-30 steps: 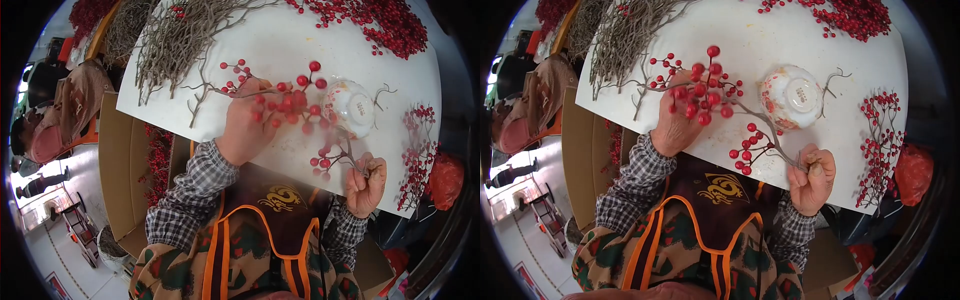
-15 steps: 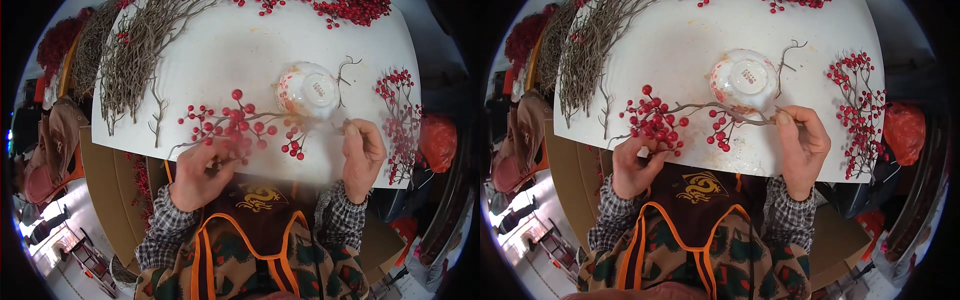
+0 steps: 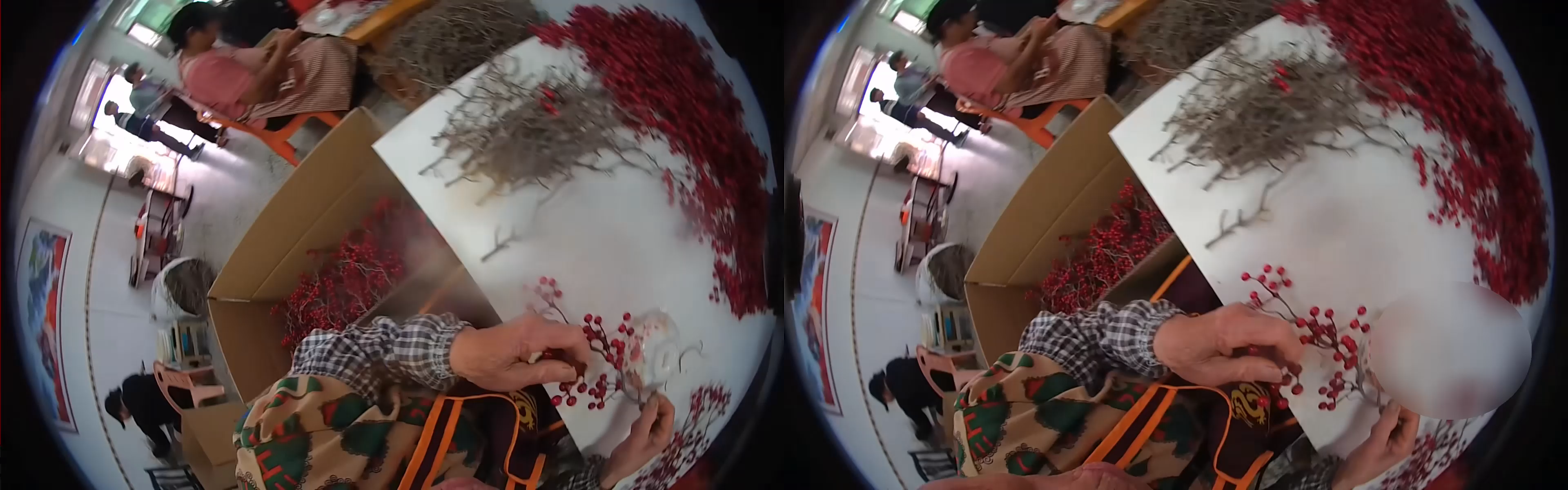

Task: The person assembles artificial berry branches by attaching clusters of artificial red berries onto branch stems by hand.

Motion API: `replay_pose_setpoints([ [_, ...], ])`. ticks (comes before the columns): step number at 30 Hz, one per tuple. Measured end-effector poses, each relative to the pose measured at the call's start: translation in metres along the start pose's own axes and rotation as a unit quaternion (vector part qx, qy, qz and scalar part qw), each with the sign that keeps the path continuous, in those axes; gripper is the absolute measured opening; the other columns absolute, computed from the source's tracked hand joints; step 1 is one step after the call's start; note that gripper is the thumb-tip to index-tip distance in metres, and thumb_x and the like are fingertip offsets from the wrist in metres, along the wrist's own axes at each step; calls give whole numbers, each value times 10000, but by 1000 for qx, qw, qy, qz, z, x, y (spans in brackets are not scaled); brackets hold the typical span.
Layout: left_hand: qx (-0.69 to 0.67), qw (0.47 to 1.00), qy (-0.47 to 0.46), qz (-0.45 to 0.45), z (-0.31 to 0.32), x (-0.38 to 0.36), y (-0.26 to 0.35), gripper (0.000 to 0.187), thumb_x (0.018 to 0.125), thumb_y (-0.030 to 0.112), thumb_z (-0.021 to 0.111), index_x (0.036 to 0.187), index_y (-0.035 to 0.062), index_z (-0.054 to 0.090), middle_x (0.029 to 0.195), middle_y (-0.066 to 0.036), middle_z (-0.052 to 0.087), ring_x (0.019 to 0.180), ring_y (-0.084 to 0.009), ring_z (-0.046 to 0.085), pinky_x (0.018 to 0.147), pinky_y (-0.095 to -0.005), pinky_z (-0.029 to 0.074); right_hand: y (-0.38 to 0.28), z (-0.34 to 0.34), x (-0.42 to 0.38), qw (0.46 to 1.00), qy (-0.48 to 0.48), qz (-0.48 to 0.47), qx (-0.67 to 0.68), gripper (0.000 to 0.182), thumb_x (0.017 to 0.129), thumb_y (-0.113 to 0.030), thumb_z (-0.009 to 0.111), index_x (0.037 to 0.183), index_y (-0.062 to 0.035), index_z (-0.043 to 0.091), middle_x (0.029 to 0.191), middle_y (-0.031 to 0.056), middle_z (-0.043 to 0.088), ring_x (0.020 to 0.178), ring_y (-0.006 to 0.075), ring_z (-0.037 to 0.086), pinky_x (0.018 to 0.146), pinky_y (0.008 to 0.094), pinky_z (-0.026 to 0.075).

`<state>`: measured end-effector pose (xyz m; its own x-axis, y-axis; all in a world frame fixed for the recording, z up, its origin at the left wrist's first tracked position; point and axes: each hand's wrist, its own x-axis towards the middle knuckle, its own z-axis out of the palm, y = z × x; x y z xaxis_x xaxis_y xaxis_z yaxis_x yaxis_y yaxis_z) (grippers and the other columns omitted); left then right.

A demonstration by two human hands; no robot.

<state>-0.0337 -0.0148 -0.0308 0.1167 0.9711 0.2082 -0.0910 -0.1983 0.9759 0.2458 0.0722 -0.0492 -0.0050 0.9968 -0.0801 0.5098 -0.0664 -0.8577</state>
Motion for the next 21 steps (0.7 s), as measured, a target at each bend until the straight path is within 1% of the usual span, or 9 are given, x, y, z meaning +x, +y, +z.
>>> replay_pose_setpoints([
  [1, -17, 1000, -3, 24, -2, -1, 0, 188, 916, 137, 610, 1018, -12, 557, 856, -85, 588, 748, -197, 577, 667, -316, 464, 1, 5, 0, 999, 19, -35, 9, 181, 945, -166, 543, 907, 7, 579, 663, -61, 420, 565, 15, 264, 502, 213, 185],
  [4, -67, 998, 12, 7, -10, -3, 12, 134, 915, 121, 601, 953, -6, 587, 851, -71, 581, 779, -195, 551, 703, -312, 440, -15, 9, -4, 998, 34, 13, 43, 162, 877, -172, 642, 796, -31, 635, 833, 130, 658, 731, 238, 582, 782, 444, 474],
  [7, -39, 996, 74, 37, -21, -5, 21, 72, 889, 64, 608, 900, -6, 602, 926, -101, 572, 832, -198, 542, 762, -319, 432, 3, 17, 1, 997, 11, -66, 50, 159, 935, -145, 551, 915, 11, 578, 687, -48, 449, 575, 21, 287, 505, 210, 206],
  [8, -33, 994, 96, 50, -21, -3, 23, 52, 878, 44, 611, 882, -7, 606, 961, -116, 568, 851, -199, 537, 784, -323, 429, 4, 8, 0, 999, -3, -42, 27, 164, 916, -119, 560, 889, 42, 574, 764, 25, 544, 693, 84, 468, 642, 217, 378],
  [9, -60, 993, 92, 38, -25, -3, 32, 27, 846, -5, 607, 872, -10, 607, 1072, -187, 523, 924, -234, 534, 868, -356, 413, -4, 10, -2, 999, 0, -50, 23, 150, 909, -108, 561, 888, 41, 570, 766, 29, 546, 697, 84, 469, 644, 225, 383],
  [11, -101, 988, 113, 35, -26, 3, 37, 42, 850, -27, 541, 890, -38, 547, 1187, -265, 481, 992, -308, 576, 888, -425, 481, -6, 7, -1, 998, 0, -52, 29, 107, 886, -66, 561, 886, 40, 577, 783, 38, 568, 726, 91, 486, 661, 235, 398],
  [13, -200, 968, 152, 7, -21, 6, 35, 102, 870, 5, 469, 964, -28, 490, 1027, -302, 559, 836, -323, 633, 684, -422, 551, -16, 8, -1, 998, 17, -51, 24, 72, 864, -36, 588, 872, 36, 593, 794, 20, 580, 729, 73, 496, 664, 216, 405],
  [16, -162, 978, 128, 4, -23, 13, 20, 195, 908, 154, 564, 1010, 6, 489, 869, -249, 570, 685, -300, 616, 615, -385, 546, -24, 11, 4, 998, 22, -53, 36, 92, 861, -56, 601, 910, 21, 606, 792, -10, 570, 737, 45, 484, 670, 196, 395],
  [21, -152, 984, 92, -23, -5, 19, 24, 251, 868, 132, 651, 1015, 16, 483, 888, -214, 596, 689, -238, 605, 628, -328, 531, -27, 9, -4, 996, 53, -43, 65, 60, 835, 6, 630, 894, 16, 619, 783, -19, 584, 730, 35, 510, 659, 179, 422],
])
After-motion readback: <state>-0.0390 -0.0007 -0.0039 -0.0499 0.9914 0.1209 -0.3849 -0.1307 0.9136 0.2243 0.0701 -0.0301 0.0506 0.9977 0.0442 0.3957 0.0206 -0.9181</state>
